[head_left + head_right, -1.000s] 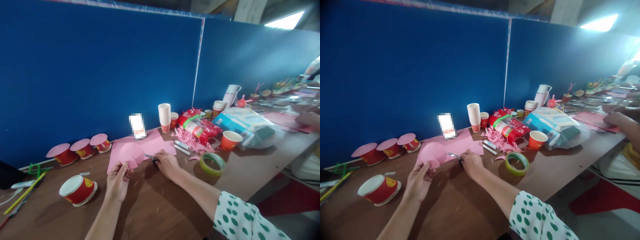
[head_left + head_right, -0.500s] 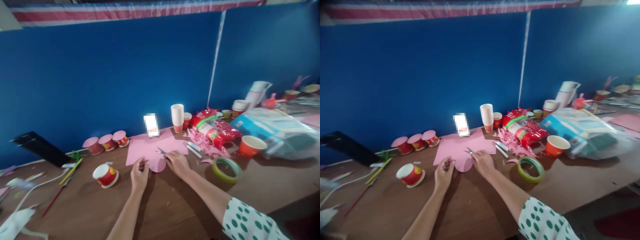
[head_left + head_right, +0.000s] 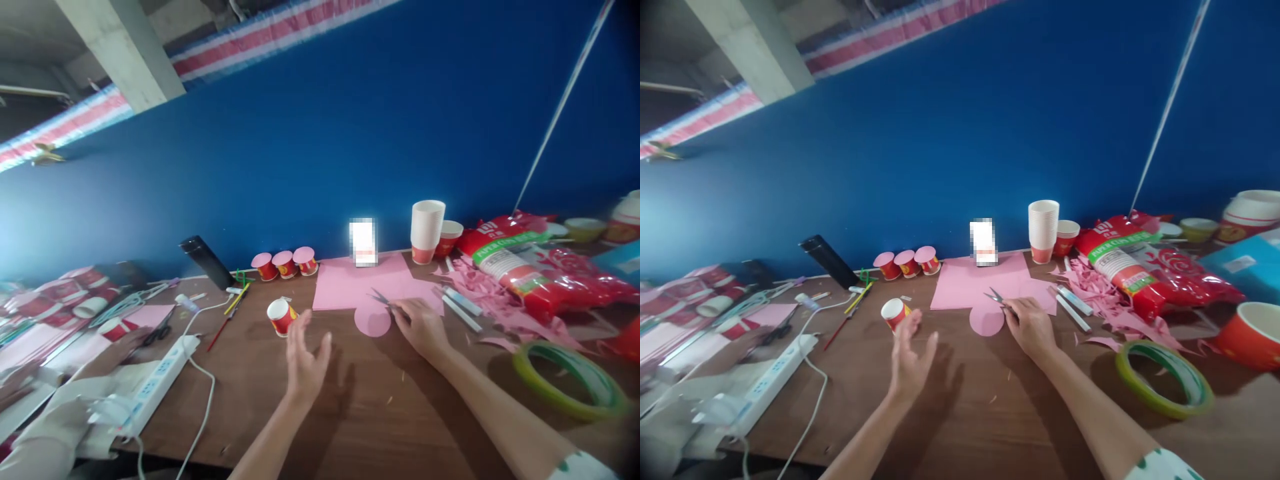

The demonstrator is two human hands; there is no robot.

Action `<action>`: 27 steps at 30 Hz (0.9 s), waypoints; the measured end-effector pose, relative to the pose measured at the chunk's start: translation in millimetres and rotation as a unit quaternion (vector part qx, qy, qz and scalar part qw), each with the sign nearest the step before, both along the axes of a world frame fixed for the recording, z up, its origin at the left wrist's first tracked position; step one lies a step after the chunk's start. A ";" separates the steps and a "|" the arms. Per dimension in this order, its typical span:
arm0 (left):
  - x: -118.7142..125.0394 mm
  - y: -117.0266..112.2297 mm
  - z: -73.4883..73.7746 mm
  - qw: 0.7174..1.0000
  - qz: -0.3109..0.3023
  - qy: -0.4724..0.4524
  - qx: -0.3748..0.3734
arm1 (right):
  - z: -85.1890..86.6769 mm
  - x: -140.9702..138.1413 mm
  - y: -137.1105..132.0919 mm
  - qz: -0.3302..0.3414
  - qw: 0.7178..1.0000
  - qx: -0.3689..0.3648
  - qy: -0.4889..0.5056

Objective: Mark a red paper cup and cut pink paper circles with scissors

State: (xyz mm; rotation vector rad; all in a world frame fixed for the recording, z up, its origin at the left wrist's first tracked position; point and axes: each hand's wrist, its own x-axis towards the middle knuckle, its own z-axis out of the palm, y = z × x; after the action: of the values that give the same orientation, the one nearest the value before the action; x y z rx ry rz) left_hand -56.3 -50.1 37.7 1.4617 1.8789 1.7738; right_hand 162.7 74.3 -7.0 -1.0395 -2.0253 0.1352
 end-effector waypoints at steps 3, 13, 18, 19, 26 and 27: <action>-45.2 -3.3 -16.4 0.988 0.146 0.050 0.005 | -0.3 0.8 -0.3 0.005 1.000 0.005 -0.004; -103.3 28.2 -26.4 0.978 0.187 0.054 -0.078 | 2.0 1.8 -3.7 0.000 1.000 -0.012 0.001; -87.5 28.8 -8.4 0.987 0.137 0.050 -0.069 | 4.2 1.3 -5.7 -0.020 0.999 -0.034 0.024; -77.5 24.8 -5.6 0.990 0.116 0.052 -0.066 | 4.3 1.1 -5.8 -0.025 0.998 -0.038 0.031; 4.9 -14.2 -9.5 0.993 -0.080 0.013 -0.088 | 9.7 -2.4 -9.2 -0.041 0.993 -0.075 0.085; 11.7 -18.1 -13.0 0.989 -0.106 0.024 -0.099 | 11.7 -3.4 -10.6 -0.043 0.993 -0.073 0.080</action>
State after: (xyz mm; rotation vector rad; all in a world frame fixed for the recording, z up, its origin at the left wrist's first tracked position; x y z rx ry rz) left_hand -44.6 -68.3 24.7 1.5728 1.7868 1.4266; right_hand 159.3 63.7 4.7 -1.1677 -1.8446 0.3158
